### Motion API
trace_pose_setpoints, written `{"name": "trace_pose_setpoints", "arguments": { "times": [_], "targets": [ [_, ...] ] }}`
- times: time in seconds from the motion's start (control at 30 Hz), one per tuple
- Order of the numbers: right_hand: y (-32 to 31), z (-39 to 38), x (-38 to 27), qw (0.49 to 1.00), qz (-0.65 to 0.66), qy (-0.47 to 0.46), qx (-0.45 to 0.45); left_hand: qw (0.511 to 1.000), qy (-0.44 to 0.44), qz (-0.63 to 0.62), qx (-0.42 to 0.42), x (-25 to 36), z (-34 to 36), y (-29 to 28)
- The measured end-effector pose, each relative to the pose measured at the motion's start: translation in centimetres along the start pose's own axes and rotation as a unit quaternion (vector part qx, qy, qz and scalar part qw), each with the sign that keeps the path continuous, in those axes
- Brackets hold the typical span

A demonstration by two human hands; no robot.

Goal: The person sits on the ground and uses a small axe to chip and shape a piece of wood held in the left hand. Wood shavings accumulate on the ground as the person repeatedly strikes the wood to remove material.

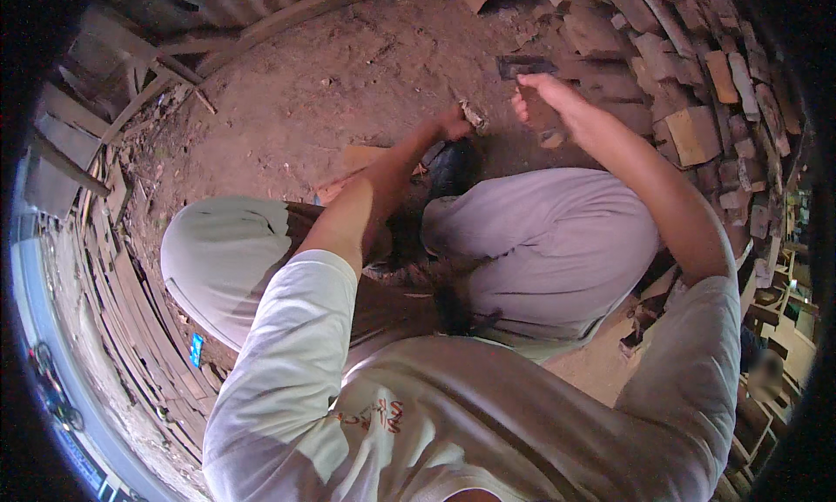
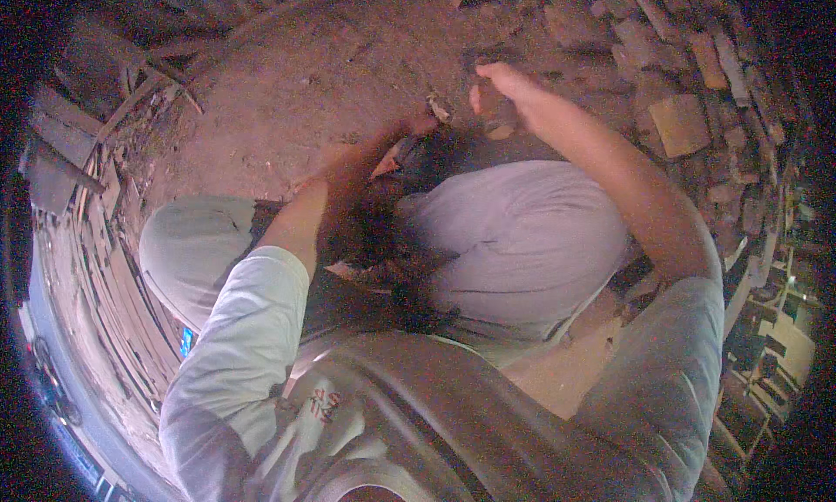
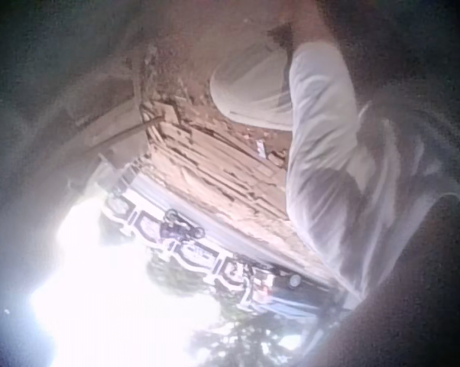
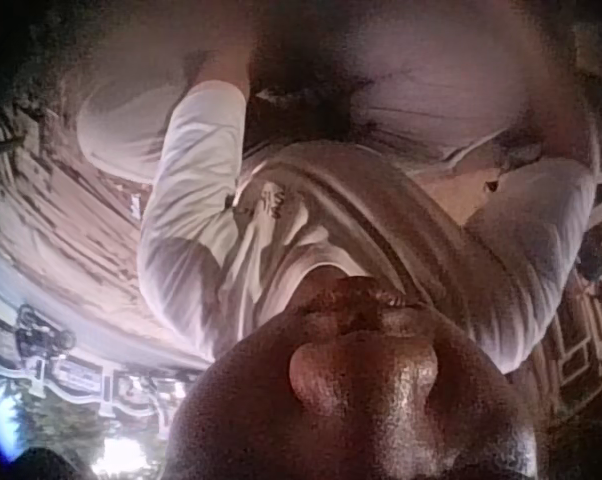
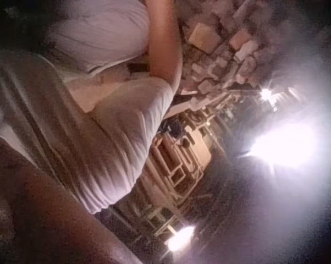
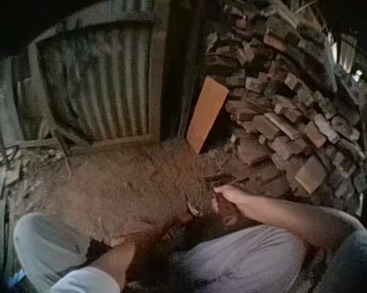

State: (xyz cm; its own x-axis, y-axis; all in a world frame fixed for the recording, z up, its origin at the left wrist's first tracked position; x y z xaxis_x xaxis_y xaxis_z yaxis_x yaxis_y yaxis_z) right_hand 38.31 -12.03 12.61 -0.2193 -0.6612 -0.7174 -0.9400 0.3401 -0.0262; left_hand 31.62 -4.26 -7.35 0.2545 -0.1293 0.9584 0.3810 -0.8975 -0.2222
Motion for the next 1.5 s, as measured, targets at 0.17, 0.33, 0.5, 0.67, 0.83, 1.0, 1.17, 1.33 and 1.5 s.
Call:
{"name": "trace_pose_setpoints", "arguments": {
  "times": [0.17,0.33,0.5,0.67,0.83,1.0,1.17,1.33,1.5],
  "targets": [
    [2.4,2.9,3.6,0.975,-0.163,0.024,-0.147,0.975,0.062,0.193,-0.088,-3.8,2.5,0.5],
    [1.9,2.4,3.8,0.981,-0.135,0.060,-0.122,0.990,-0.084,0.102,-0.049,-4.8,0.3,0.9],
    [0.9,3.7,-0.4,0.993,-0.069,-0.047,-0.082,0.995,0.052,-0.020,0.079,2.9,-2.2,-2.4],
    [1.5,3.2,-1.2,0.994,0.015,-0.002,-0.109,0.984,-0.151,0.060,0.077,5.9,-3.8,-5.9],
    [1.1,3.5,0.1,0.992,0.041,0.029,-0.119,0.985,-0.166,0.033,0.046,5.2,-4.5,-7.1],
    [2.1,1.1,-1.0,0.995,0.018,0.045,-0.085,0.954,-0.139,0.252,0.084,2.0,-4.6,-4.7],
    [2.3,2.2,-1.9,0.987,-0.025,-0.036,-0.157,0.968,-0.040,0.244,0.038,-3.0,-5.7,-1.5],
    [1.5,1.3,-1.0,0.994,0.032,0.016,-0.101,0.930,-0.139,0.330,-0.087,-3.9,-7.9,0.6],
    [0.7,2.8,-0.6,0.990,0.004,0.033,-0.137,0.923,-0.136,0.347,-0.097,-4.1,-8.6,1.8]
  ]
}}
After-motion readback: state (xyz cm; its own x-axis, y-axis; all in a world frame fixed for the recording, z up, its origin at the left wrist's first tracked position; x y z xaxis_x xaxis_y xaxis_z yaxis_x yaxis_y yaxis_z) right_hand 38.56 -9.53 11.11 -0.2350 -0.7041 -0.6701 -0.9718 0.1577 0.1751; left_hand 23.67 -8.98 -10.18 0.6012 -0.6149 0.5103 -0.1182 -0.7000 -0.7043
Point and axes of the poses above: each hand's wrist, its own z-axis towards the middle knuckle, its own y-axis out of the palm, x = y × z, the point moved 7 cm from there along z, towards the middle knuckle, and after that the axes turned 13 degrees about -y, right-handed, at the moved point
